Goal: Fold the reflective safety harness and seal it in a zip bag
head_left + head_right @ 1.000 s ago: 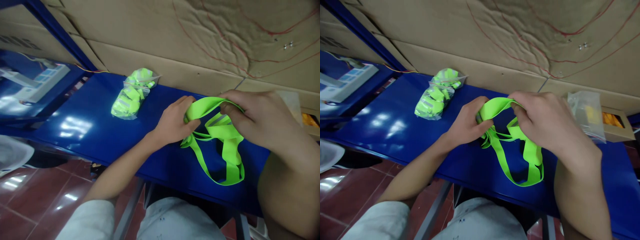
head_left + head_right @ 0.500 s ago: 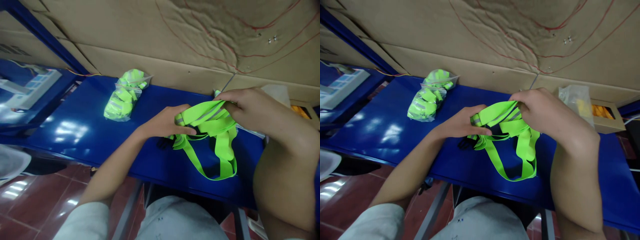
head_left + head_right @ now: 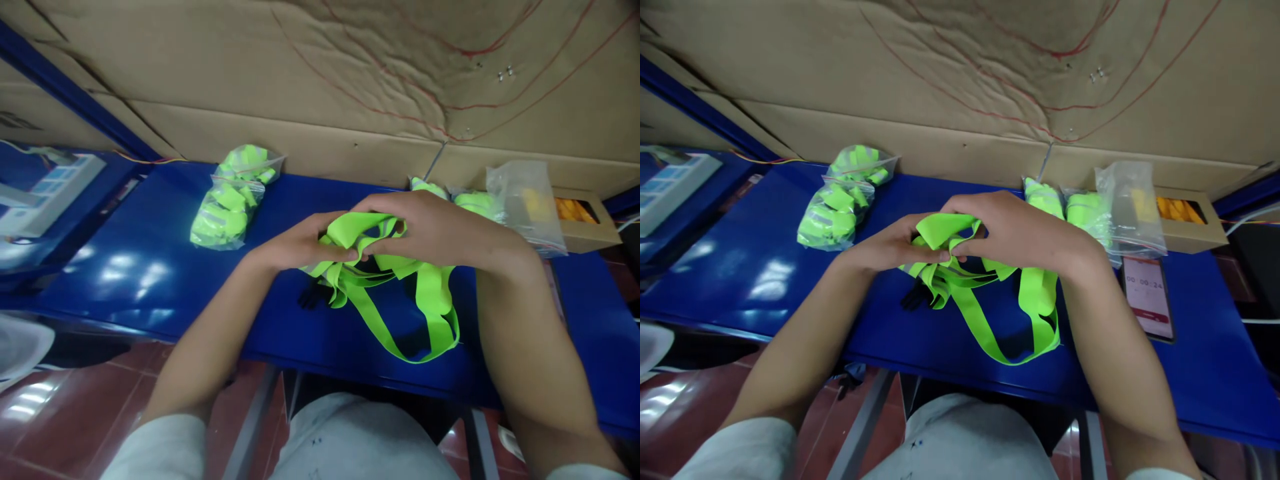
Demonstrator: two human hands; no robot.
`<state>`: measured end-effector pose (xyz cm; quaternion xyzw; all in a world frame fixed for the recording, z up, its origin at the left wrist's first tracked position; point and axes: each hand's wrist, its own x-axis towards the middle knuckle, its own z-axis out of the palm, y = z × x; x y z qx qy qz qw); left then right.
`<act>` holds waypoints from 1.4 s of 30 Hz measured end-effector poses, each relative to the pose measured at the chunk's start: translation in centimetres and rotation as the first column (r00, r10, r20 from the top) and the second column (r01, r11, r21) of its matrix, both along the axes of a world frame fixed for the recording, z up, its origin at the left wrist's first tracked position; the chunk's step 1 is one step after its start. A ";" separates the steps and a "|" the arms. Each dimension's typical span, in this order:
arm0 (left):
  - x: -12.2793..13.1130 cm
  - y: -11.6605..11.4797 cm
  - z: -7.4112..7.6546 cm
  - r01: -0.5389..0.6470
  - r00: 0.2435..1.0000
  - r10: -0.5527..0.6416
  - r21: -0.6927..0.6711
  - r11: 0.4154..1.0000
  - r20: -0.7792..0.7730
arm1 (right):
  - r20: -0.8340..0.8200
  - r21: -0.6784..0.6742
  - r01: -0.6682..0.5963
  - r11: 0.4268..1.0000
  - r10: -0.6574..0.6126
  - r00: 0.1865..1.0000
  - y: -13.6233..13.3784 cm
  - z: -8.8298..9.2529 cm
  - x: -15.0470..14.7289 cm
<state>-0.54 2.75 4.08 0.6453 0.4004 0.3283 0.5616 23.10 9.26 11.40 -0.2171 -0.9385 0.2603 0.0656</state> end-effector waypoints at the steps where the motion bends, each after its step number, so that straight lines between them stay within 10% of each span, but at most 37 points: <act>1: -0.3 0.0 0.2 0.042 0.999 -0.042 -0.033 0.999 -0.007 | 0.006 -0.018 -0.008 1.000 0.008 1.000 0.1 0.1 -0.1; 6: -1.7 -0.3 0.8 0.197 0.980 -0.195 -0.232 0.953 0.032 | -0.009 0.053 0.065 0.996 -0.064 0.998 0.9 0.5 0.3; 13: -3.0 -0.6 0.9 0.154 0.983 -0.104 -0.372 0.915 0.152 | 0.110 -0.135 0.174 0.975 -0.160 0.981 0.9 1.4 1.4; 20: -2.3 0.3 0.4 -0.033 0.987 0.042 0.061 0.998 -0.157 | 0.103 -0.081 0.212 0.974 -0.203 0.974 1.0 1.4 1.7; 25: 0.9 -0.3 -0.7 -0.221 0.919 0.354 0.514 0.829 -0.176 | 0.137 -0.012 0.169 0.986 -0.165 0.977 0.6 1.1 0.9; 34: 3.5 -2.4 -0.1 -0.197 0.937 0.302 0.445 0.873 -0.177 | 0.003 0.082 0.188 0.979 -0.189 0.982 0.3 1.0 0.1; 42: 5.7 -3.5 -1.3 -0.355 0.750 0.626 0.670 0.652 -0.212 | -0.052 0.178 0.395 0.901 -0.392 0.918 -0.3 1.3 -0.5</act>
